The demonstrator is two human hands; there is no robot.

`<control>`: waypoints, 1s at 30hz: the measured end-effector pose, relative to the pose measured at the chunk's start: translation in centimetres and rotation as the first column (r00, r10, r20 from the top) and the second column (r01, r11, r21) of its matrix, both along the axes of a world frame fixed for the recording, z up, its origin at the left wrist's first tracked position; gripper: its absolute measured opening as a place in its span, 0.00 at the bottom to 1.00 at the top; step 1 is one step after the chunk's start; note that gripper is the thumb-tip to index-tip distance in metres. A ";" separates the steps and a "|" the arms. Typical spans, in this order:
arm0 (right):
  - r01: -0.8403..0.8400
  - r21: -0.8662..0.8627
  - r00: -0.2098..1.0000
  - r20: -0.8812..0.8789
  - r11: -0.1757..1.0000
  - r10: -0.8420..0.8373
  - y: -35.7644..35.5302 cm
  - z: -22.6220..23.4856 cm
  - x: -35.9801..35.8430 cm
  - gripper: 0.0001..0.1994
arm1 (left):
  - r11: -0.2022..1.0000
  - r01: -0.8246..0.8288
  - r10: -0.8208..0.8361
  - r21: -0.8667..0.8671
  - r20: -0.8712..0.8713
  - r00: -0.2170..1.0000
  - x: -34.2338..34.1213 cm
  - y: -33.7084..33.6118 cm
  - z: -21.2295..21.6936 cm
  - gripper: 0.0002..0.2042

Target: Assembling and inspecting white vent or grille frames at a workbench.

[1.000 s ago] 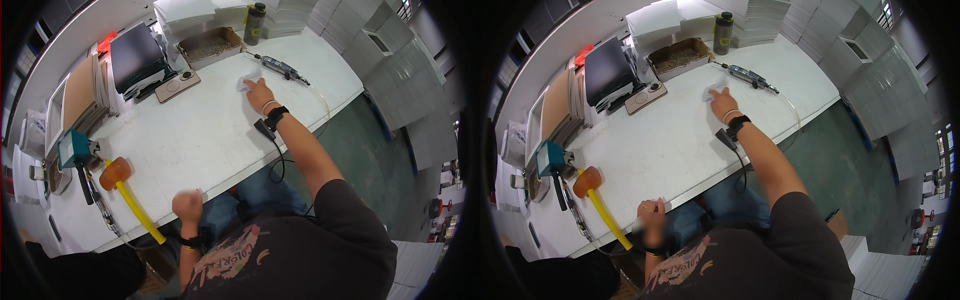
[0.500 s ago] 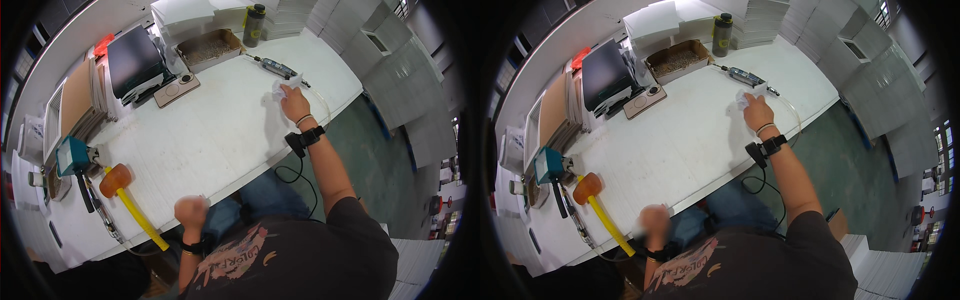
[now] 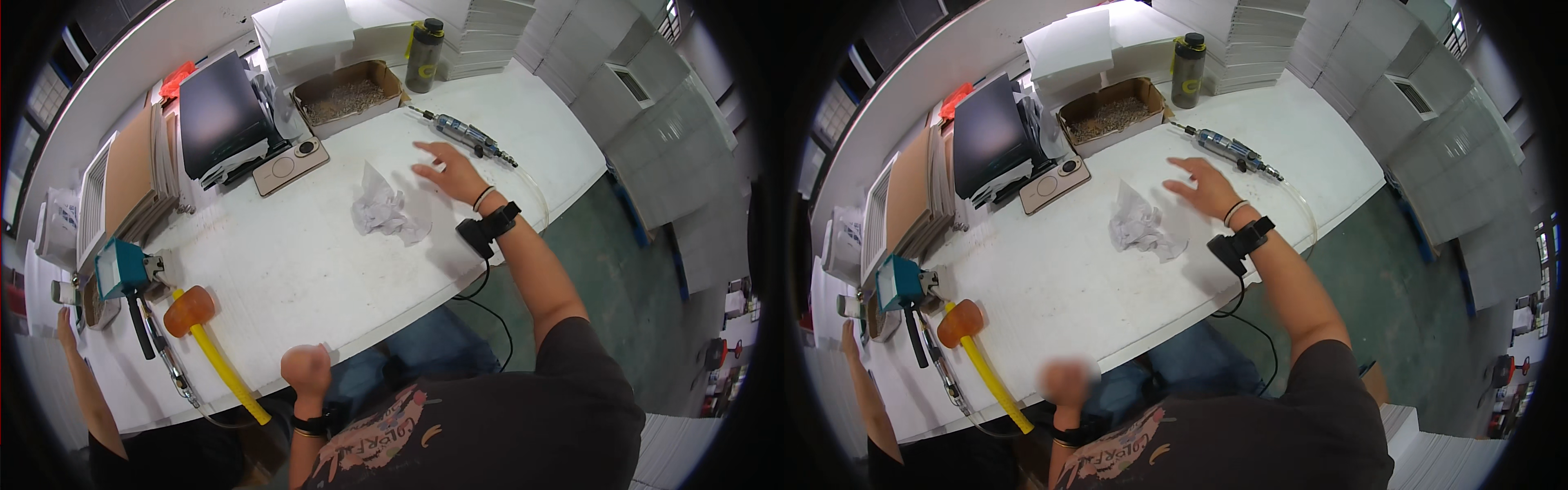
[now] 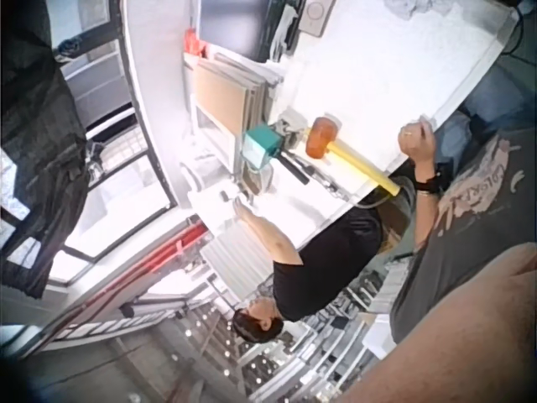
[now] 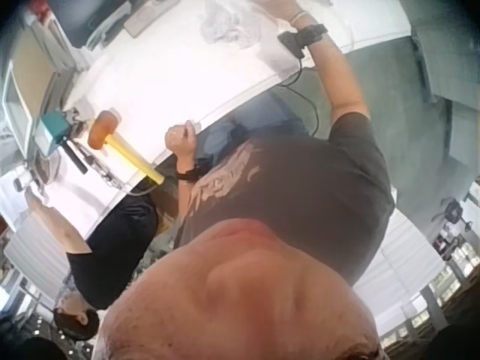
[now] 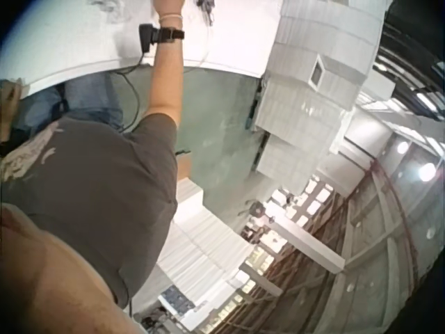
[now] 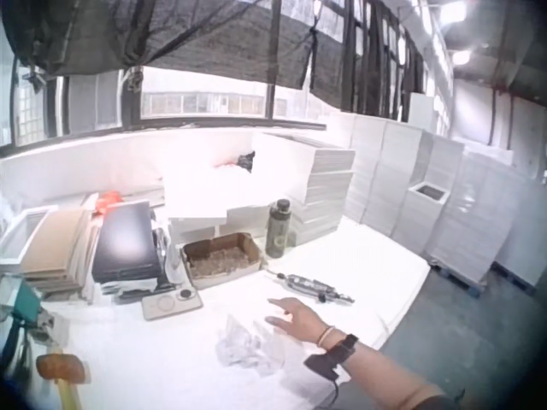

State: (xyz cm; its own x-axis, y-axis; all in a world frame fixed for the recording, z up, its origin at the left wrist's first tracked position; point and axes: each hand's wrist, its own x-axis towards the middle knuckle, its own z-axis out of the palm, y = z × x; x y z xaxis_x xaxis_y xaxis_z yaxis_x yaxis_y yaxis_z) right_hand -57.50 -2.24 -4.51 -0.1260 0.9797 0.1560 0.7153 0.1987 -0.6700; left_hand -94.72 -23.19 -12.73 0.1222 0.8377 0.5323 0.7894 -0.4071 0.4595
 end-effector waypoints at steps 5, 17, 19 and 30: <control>0.389 0.125 0.724 0.570 0.913 -0.387 5.1 -3.0 10.0 0.32 | 0.979 -0.110 0.129 -0.170 0.106 0.986 1.3 0.5 1.0 0.13; 0.078 0.011 0.979 0.187 0.997 -0.078 1.1 -0.3 5.8 0.16 | 0.843 0.238 0.088 -0.481 0.561 0.823 7.7 3.0 4.3 0.12; 0.099 0.039 0.937 0.332 0.994 -0.107 0.2 -1.2 3.6 0.24 | 0.819 0.277 0.090 -0.502 0.589 0.803 8.7 3.5 3.9 0.13; 0.167 -0.202 0.981 -0.066 0.965 -0.183 -1.0 -2.2 1.2 0.34 | 0.627 0.533 0.151 -0.569 0.759 0.633 9.3 3.0 2.8 0.14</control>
